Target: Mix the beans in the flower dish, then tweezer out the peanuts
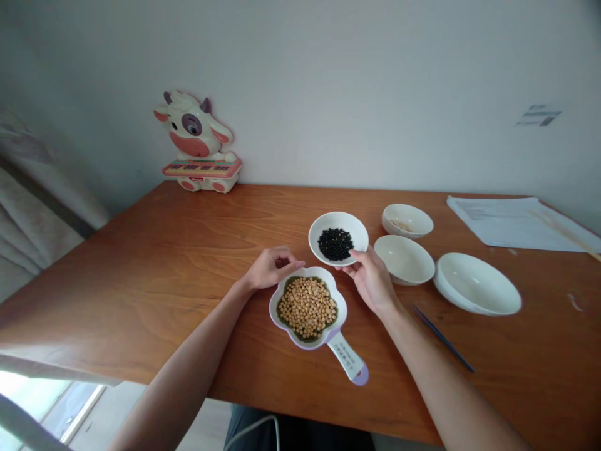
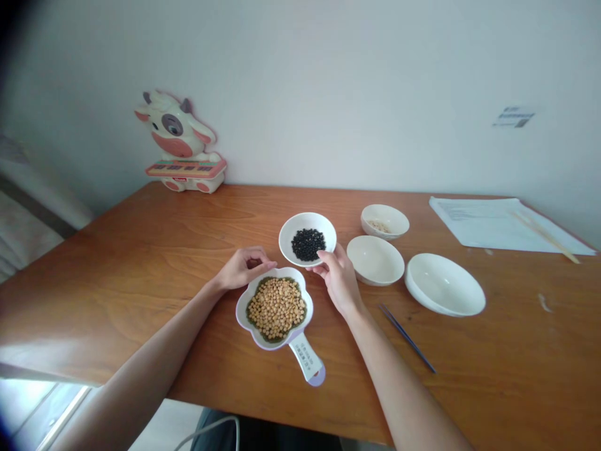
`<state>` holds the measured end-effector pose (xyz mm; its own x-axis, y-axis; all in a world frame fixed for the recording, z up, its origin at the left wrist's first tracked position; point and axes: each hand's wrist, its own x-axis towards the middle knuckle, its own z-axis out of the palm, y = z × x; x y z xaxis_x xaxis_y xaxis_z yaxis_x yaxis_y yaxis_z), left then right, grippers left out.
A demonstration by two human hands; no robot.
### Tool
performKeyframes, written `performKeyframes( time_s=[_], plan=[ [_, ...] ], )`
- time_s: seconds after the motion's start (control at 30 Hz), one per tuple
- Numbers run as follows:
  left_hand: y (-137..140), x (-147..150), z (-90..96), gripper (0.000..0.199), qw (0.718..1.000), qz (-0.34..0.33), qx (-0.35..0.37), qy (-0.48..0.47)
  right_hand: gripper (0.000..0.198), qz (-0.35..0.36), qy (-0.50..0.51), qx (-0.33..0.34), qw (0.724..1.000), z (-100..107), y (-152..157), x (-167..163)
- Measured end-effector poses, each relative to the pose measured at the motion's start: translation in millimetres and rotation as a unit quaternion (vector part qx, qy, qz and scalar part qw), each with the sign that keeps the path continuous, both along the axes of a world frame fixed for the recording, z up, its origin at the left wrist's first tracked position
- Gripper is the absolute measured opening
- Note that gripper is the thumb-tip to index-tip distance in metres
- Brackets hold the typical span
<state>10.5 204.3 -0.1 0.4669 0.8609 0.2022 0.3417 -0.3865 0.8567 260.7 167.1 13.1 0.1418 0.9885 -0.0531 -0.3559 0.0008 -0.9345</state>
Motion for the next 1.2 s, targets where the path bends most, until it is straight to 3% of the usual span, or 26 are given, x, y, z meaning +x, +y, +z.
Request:
performKeyframes(
  time_s=[0.3, 0.47, 0.6, 0.87, 1.07, 1.2],
  plan=[
    [0, 1, -7.7, 0.044, 0.999, 0.022, 0.03, 0.032, 0.025, -0.013, -0.085, 0.047, 0.995, -18, -5, 3],
    [0, 2, -5.6, 0.044, 0.997, -0.001, 0.052, 0.058, 0.04, -0.038, -0.141, 0.083, 0.986, -25, -4, 4],
    [-1, 1, -2.9, 0.041, 0.995, -0.027, 0.063, 0.07, 0.049, -0.057, -0.17, 0.103, 0.978, -19, -4, 3],
    [-3, 4, 0.0, 0.039, 0.993, -0.043, 0.073, 0.082, 0.05, -0.079, -0.275, 0.166, 0.944, 9, -20, -5],
    [-4, 5, 2.4, 0.04, 0.989, -0.066, 0.079, 0.104, 0.046, -0.07, -0.301, 0.203, 0.929, 5, -25, -8],
    [-3, 5, 3.2, 0.041, 0.987, -0.07, 0.087, 0.116, 0.044, -0.071, -0.342, 0.249, 0.903, 4, -27, -8]
  ],
)
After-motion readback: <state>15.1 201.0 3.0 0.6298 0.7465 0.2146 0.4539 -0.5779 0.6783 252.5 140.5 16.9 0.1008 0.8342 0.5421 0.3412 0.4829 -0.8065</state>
